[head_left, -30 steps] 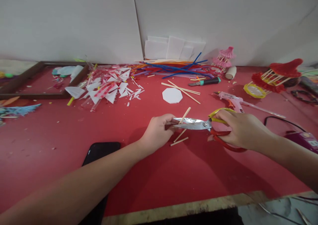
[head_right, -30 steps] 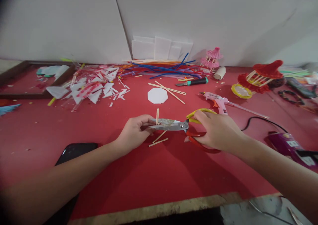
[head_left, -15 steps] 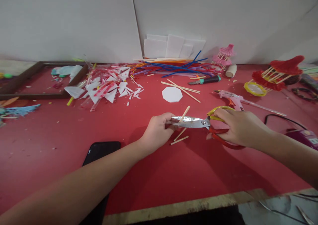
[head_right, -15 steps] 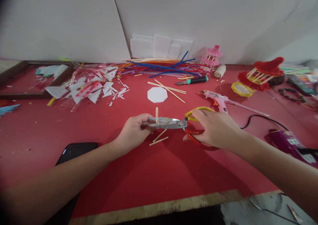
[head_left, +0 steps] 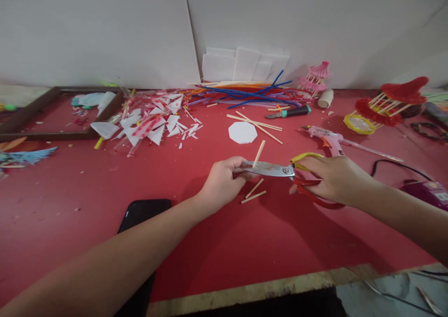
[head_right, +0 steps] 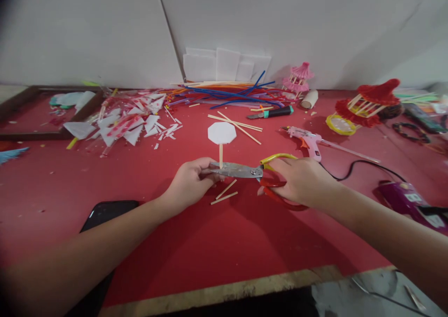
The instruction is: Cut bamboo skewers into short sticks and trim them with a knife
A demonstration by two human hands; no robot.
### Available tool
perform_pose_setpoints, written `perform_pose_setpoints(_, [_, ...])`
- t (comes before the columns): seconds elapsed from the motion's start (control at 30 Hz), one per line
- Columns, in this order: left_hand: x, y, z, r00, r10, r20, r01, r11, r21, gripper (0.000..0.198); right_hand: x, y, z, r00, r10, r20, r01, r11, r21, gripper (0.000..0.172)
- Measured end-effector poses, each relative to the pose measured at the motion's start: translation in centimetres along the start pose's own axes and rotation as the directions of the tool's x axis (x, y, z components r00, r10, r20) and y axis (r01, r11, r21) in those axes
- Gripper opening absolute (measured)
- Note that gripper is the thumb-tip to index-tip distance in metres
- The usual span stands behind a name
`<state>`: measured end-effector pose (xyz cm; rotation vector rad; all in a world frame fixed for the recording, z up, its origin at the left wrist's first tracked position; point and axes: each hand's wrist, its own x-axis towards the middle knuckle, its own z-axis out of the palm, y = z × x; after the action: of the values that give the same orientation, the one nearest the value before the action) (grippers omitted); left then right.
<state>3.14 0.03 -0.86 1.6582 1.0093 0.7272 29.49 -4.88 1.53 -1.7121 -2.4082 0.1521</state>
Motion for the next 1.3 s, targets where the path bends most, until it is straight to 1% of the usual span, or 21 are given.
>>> perform_pose_setpoints(0.07, [0.2, 0.4, -0.4, 0.998, -0.046, 0.051, 0.047, 0.999, -0.010, 0.005, 0.1, 0.0, -0.1, 0.994, 0.037, 0.100, -0.041, 0.998, 0.038, 0.047])
perform_pose_setpoints(0.17, [0.3, 1.2, -1.1, 0.977, -0.144, 0.158, 0.162, 0.981, -0.106, 0.002, 0.4, -0.1, -0.7, 0.952, 0.047, 0.303, -0.093, 0.986, 0.138, 0.041])
perform_pose_setpoints(0.23, [0.1, 1.7, -1.5, 0.932, -0.244, 0.267, 0.308, 0.922, -0.234, 0.001, 0.6, -0.3, -1.3, 0.911, 0.018, 0.412, -0.113, 0.972, 0.206, 0.042])
perform_pose_setpoints(0.3, [0.0, 2.1, -1.8, 0.866, -0.323, 0.381, 0.451, 0.833, -0.320, 0.006, 0.7, -0.4, -1.8, 0.868, -0.007, 0.496, -0.140, 0.956, 0.258, 0.043])
perform_pose_setpoints(0.33, [-0.1, 2.2, -1.8, 0.836, -0.349, 0.424, 0.504, 0.794, -0.340, 0.010, 0.7, -0.4, -2.1, 0.843, -0.009, 0.538, -0.168, 0.945, 0.279, 0.042])
perform_pose_setpoints(0.4, [-0.1, 2.3, -1.9, 0.794, -0.374, 0.479, 0.566, 0.744, -0.357, 0.016, 0.6, -0.3, -2.4, 0.791, 0.005, 0.611, -0.242, 0.921, 0.307, 0.040])
perform_pose_setpoints(0.43, [-0.1, 2.3, -1.9, 0.783, -0.379, 0.493, 0.581, 0.729, -0.362, 0.018, 0.5, -0.2, -2.5, 0.774, 0.015, 0.632, -0.273, 0.910, 0.313, 0.039])
perform_pose_setpoints(0.5, [-0.1, 2.2, -1.9, 0.769, -0.381, 0.513, 0.601, 0.703, -0.379, 0.020, 0.3, 0.2, -2.4, 0.763, 0.029, 0.646, -0.303, 0.899, 0.318, 0.038])
perform_pose_setpoints(0.67, [0.0, 2.0, -2.0, 0.748, -0.374, 0.548, 0.630, 0.659, -0.410, 0.020, 0.2, 0.7, -2.0, 0.797, -0.004, 0.604, -0.221, 0.928, 0.298, 0.035])
perform_pose_setpoints(0.73, [0.0, 2.1, -2.0, 0.761, -0.372, 0.532, 0.612, 0.683, -0.398, 0.021, 0.3, 0.5, -2.0, 0.810, 0.008, 0.587, -0.224, 0.929, 0.296, 0.033])
perform_pose_setpoints(0.83, [0.0, 2.1, -1.9, 0.815, -0.343, 0.467, 0.539, 0.744, -0.395, 0.021, 0.4, 0.2, -2.0, 0.827, 0.059, 0.559, -0.305, 0.882, 0.359, 0.031])
perform_pose_setpoints(0.93, [-0.1, 1.9, -1.7, 0.864, -0.287, 0.414, 0.468, 0.760, -0.451, 0.022, 0.6, 0.6, -2.0, 0.884, 0.173, 0.434, -0.407, 0.741, 0.534, 0.036])
perform_pose_setpoints(1.0, [-0.2, 1.7, -1.4, 0.900, -0.256, 0.354, 0.402, 0.803, -0.439, 0.022, 1.0, 1.1, -2.0, 0.918, 0.259, 0.301, -0.397, 0.630, 0.667, 0.038])
perform_pose_setpoints(1.03, [-0.3, 1.6, -1.3, 0.927, -0.239, 0.289, 0.340, 0.861, -0.379, 0.020, 1.2, 1.2, -2.0, 0.930, 0.280, 0.239, -0.363, 0.591, 0.720, 0.038])
perform_pose_setpoints(1.07, [-0.4, 1.5, -1.2, 0.958, -0.201, 0.205, 0.252, 0.931, -0.264, 0.018, 1.5, 1.3, -2.0, 0.940, 0.288, 0.183, -0.321, 0.566, 0.759, 0.038])
perform_pose_setpoints(1.1, [-0.5, 1.4, -1.1, 0.984, -0.131, 0.123, 0.144, 0.985, -0.099, 0.015, 1.8, 1.3, -1.9, 0.949, 0.284, 0.135, -0.277, 0.552, 0.786, 0.038])
perform_pose_setpoints(1.13, [-0.6, 1.3, -1.0, 0.997, -0.038, 0.067, 0.032, 0.996, 0.086, 0.012, 2.1, 1.1, -1.7, 0.957, 0.273, 0.102, -0.241, 0.544, 0.804, 0.038])
perform_pose_setpoints(1.17, [-0.7, 1.2, -0.9, 0.997, 0.056, 0.048, -0.066, 0.965, 0.255, 0.009, 2.3, 0.8, -1.5, 0.962, 0.262, 0.079, -0.214, 0.539, 0.815, 0.038])
perform_pose_setpoints(1.2, [-0.8, 1.1, -0.9, 0.990, 0.127, 0.059, -0.140, 0.913, 0.382, 0.009, 2.5, 0.5, -1.2, 0.966, 0.251, 0.060, -0.191, 0.537, 0.822, 0.039])
perform_pose_setpoints(1.23, [-0.8, 0.9, -0.8, 0.982, 0.168, 0.087, -0.189, 0.865, 0.465, 0.010, 2.6, 0.2, -0.8, 0.969, 0.244, 0.044, -0.172, 0.536, 0.826, 0.040])
perform_pose_setpoints(1.3, [-0.9, 0.7, -0.5, 0.977, 0.172, 0.127, -0.213, 0.809, 0.548, 0.013, 2.5, -0.5, 0.1, 0.972, 0.234, 0.014, -0.139, 0.527, 0.838, 0.042])
